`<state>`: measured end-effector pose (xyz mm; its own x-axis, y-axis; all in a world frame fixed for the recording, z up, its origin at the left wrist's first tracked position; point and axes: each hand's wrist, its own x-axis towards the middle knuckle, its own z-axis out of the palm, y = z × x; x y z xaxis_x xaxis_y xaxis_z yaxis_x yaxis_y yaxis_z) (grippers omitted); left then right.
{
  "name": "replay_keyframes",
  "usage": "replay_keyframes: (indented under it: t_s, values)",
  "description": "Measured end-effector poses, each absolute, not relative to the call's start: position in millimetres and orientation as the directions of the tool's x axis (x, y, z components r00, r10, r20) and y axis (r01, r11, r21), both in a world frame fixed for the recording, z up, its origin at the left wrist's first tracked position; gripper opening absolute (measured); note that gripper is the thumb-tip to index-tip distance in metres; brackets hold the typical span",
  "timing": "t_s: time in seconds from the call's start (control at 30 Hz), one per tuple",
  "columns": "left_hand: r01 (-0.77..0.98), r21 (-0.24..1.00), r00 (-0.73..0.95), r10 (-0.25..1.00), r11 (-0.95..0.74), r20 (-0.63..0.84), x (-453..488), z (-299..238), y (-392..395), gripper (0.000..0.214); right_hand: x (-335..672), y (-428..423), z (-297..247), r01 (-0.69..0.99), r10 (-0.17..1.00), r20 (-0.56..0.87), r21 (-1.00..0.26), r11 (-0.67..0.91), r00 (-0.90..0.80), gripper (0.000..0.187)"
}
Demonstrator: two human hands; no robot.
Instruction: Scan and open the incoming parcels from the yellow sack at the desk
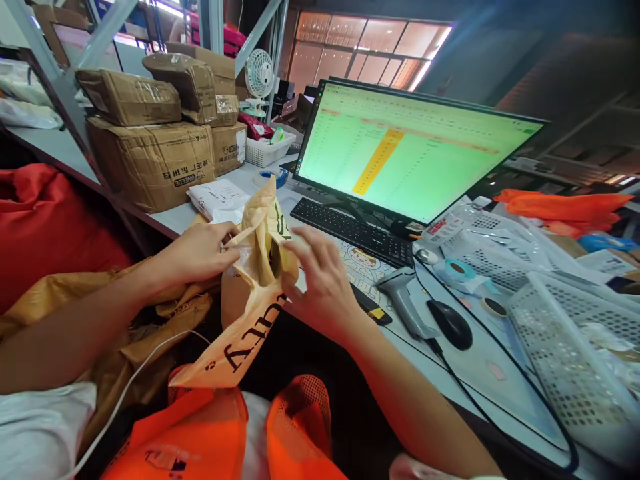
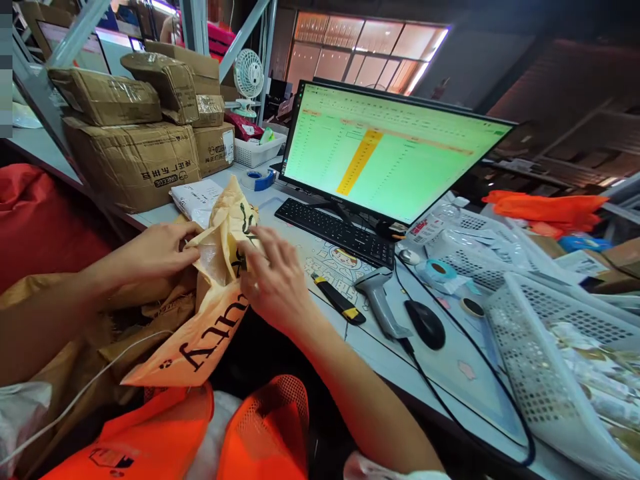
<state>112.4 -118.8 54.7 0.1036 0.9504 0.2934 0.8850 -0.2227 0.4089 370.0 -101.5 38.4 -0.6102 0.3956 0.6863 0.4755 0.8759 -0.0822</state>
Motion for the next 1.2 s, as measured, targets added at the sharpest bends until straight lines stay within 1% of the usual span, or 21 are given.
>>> replay_keyframes:
  t_s: [0.07, 0.1, 0.13, 0.17, 0.2, 0.27, 0.3, 0.37, 0.43, 0.47, 0.5, 0.53, 0.57, 0.67, 0.73, 0.8, 0.9, 1.0, 1.07, 1.13, 1.2]
  values:
    - [0.891, 0.395, 0.118, 0.953, -0.225, 0.278, 114, 63, -109, 0.021, 365, -105, 40, 0.348, 0.215, 0.577, 0.129, 0.929, -0.788, 0.022]
    - [0.886, 0.404, 0.120, 0.954, -0.228, 0.275, 114, 67, -102, 0.017, 361, -106, 41, 0.281, 0.149, 0.502, 0.199, 0.939, -0.852, 0.020]
    - [0.876, 0.425, 0.118, 0.955, -0.229, 0.273, 113, 70, -95, 0.015, 356, -106, 42, 0.229, 0.106, 0.428, 0.245, 0.942, -0.897, 0.024]
    - [0.865, 0.450, 0.104, 0.956, -0.223, 0.273, 112, 73, -87, 0.013, 349, -106, 43, 0.199, 0.092, 0.362, 0.272, 0.941, -0.928, 0.030]
    - [0.855, 0.476, 0.073, 0.958, -0.203, 0.278, 111, 75, -79, 0.011, 339, -105, 45, 0.190, 0.100, 0.302, 0.284, 0.940, -0.948, 0.036]
    - [0.853, 0.506, -0.043, 0.949, -0.128, 0.312, 111, 76, -66, 0.008, 313, -101, 49, 0.215, 0.161, 0.208, 0.274, 0.937, -0.965, 0.044]
    - [0.861, 0.501, -0.100, 0.934, -0.091, 0.342, 111, 76, -61, 0.007, 298, -100, 51, 0.245, 0.204, 0.178, 0.253, 0.936, -0.963, 0.047]
    - [0.897, 0.440, -0.157, 0.892, -0.050, 0.423, 106, 75, -58, 0.010, 267, -100, 54, 0.323, 0.298, 0.147, 0.198, 0.925, -0.943, 0.049]
    - [0.938, 0.342, -0.137, 0.853, -0.051, 0.503, 89, 76, -60, 0.014, 244, -107, 52, 0.401, 0.379, 0.157, 0.144, 0.905, -0.912, 0.046]
    - [0.954, 0.295, -0.126, 0.836, -0.045, 0.534, 75, 77, -62, 0.015, 237, -114, 49, 0.427, 0.404, 0.173, 0.120, 0.896, -0.898, 0.043]
    - [0.966, 0.259, -0.129, 0.816, -0.026, 0.563, 58, 77, -64, 0.016, 235, -122, 44, 0.424, 0.401, 0.188, 0.100, 0.900, -0.896, 0.041]
    - [0.975, 0.224, -0.124, 0.805, -0.012, 0.580, 38, 77, -65, 0.017, 238, -131, 39, 0.386, 0.364, 0.203, 0.082, 0.919, -0.909, 0.039]
    - [0.983, 0.183, -0.103, 0.803, -0.008, 0.587, 19, 76, -67, 0.019, 244, -140, 32, 0.321, 0.299, 0.224, 0.065, 0.945, -0.928, 0.037]
    - [0.995, 0.066, 0.021, 0.835, -0.069, 0.550, -27, 64, -64, 0.022, 279, -161, 14, 0.091, 0.072, 0.314, 0.045, 0.995, -0.947, 0.034]
    - [0.994, 0.040, 0.068, 0.855, -0.103, 0.514, -38, 49, -55, 0.022, 304, -167, 6, 0.028, 0.003, 0.377, 0.061, 0.998, -0.926, 0.030]
    - [0.993, 0.045, 0.070, 0.855, -0.108, 0.514, -33, 30, -41, 0.021, 323, -168, 4, 0.008, -0.020, 0.396, 0.067, 0.998, -0.918, 0.029]
    - [0.992, 0.061, 0.062, 0.835, -0.114, 0.547, -12, 6, -17, 0.023, 342, -167, 7, 0.025, 0.011, 0.385, 0.032, 0.999, -0.923, 0.032]
    - [0.990, 0.051, 0.083, 0.826, -0.134, 0.557, 9, -5, 2, 0.024, 360, -160, 11, 0.051, 0.049, 0.404, -0.004, 0.999, -0.913, 0.034]
    - [0.986, 0.020, 0.125, 0.822, -0.163, 0.556, 21, 0, 7, 0.024, 375, -153, 13, 0.091, 0.093, 0.438, -0.026, 0.995, -0.894, 0.034]
    - [0.979, -0.020, 0.180, 0.802, -0.205, 0.570, 34, 14, 3, 0.023, 391, -144, 17, 0.158, 0.164, 0.483, -0.053, 0.986, -0.860, 0.032]
    - [0.958, -0.085, 0.265, 0.727, -0.274, 0.633, 50, 36, -14, 0.027, 403, -136, 20, 0.244, 0.242, 0.531, -0.067, 0.967, -0.812, 0.031]
